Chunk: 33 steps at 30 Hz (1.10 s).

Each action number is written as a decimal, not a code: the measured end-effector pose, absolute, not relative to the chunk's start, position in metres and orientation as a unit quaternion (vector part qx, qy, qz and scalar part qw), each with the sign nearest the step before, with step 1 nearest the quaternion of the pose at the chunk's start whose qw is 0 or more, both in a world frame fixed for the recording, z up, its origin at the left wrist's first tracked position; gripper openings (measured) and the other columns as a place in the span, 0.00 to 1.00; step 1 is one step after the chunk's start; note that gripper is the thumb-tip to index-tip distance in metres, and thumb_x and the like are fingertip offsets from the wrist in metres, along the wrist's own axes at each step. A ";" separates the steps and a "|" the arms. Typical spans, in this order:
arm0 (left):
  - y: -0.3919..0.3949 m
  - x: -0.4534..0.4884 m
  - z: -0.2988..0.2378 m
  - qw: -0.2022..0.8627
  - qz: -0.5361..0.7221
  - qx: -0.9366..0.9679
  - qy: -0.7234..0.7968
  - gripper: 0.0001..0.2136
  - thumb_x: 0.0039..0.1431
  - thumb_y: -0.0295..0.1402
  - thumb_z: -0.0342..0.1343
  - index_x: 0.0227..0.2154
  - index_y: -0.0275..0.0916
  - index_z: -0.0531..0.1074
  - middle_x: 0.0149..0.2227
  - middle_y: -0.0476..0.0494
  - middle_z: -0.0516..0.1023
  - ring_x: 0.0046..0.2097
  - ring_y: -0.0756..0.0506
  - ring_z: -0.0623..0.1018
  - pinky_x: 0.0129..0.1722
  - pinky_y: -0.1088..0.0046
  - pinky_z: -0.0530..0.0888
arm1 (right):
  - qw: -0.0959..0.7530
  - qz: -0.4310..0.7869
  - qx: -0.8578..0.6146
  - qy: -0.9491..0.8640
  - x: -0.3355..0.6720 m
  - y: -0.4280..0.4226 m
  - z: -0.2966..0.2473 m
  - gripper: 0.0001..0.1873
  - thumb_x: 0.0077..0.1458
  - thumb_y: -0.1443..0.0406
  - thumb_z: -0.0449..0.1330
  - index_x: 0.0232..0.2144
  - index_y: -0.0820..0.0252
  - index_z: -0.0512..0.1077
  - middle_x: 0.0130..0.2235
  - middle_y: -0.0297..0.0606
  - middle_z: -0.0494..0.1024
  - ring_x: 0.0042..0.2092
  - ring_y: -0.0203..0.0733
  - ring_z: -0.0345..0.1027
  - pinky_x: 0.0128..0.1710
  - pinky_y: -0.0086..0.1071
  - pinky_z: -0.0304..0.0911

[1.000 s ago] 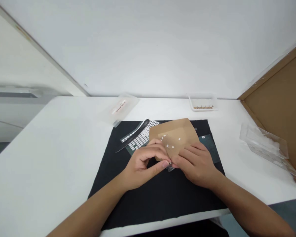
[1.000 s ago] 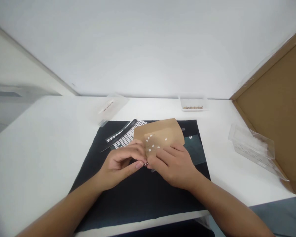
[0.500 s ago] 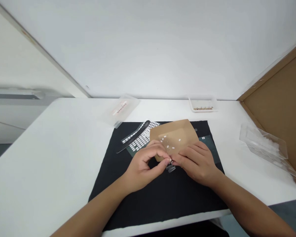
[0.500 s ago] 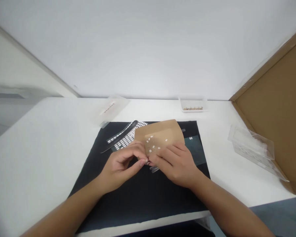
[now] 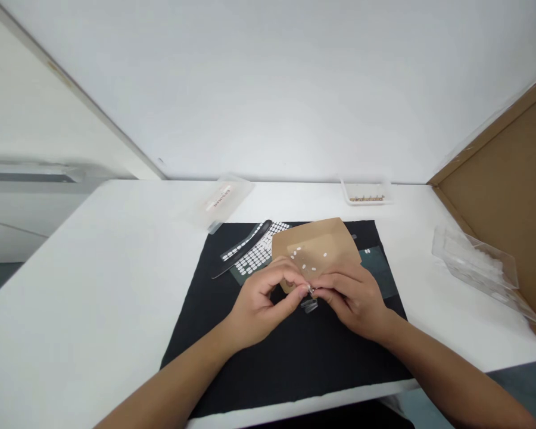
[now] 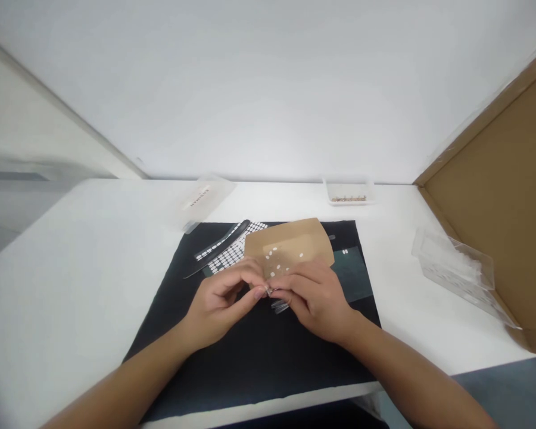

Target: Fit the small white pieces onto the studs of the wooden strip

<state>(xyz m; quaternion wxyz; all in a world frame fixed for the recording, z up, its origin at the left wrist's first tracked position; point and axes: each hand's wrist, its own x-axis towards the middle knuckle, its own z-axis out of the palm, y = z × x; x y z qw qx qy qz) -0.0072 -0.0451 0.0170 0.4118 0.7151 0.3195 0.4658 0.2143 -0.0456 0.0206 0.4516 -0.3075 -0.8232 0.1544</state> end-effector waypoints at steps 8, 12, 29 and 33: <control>-0.048 -0.005 0.014 0.425 0.467 0.698 0.337 0.08 0.72 0.33 0.59 0.37 0.38 0.79 0.32 0.44 0.78 0.34 0.48 0.77 0.34 0.72 0.73 | 0.436 0.228 -0.328 -0.806 0.215 -0.044 0.025 0.07 0.71 0.65 0.63 0.44 0.54 0.82 0.36 0.36 0.86 0.37 0.39 0.77 0.40 0.33 0.73; -0.048 -0.004 0.012 0.407 0.469 0.701 0.351 0.08 0.72 0.34 0.59 0.35 0.39 0.78 0.31 0.45 0.78 0.33 0.48 0.76 0.34 0.72 0.73 | 0.435 0.212 -0.323 -0.813 0.213 -0.045 0.024 0.09 0.71 0.68 0.63 0.47 0.52 0.82 0.38 0.34 0.87 0.36 0.39 0.78 0.40 0.35 0.72; -0.028 -0.020 0.000 0.015 0.423 0.795 0.435 0.03 0.70 0.27 0.58 0.41 0.40 0.76 0.37 0.43 0.81 0.42 0.42 0.80 0.45 0.63 0.73 | 0.440 0.145 -0.393 -0.794 0.226 -0.038 0.026 0.07 0.68 0.68 0.64 0.44 0.53 0.83 0.38 0.39 0.81 0.40 0.42 0.75 0.39 0.38 0.71; -0.025 -0.022 -0.002 0.027 0.377 0.800 0.465 0.04 0.72 0.28 0.55 0.43 0.40 0.75 0.39 0.42 0.81 0.43 0.42 0.80 0.47 0.63 0.73 | 0.447 0.126 -0.416 -0.782 0.231 -0.034 0.028 0.08 0.68 0.68 0.65 0.45 0.53 0.83 0.38 0.39 0.79 0.39 0.43 0.73 0.39 0.39 0.71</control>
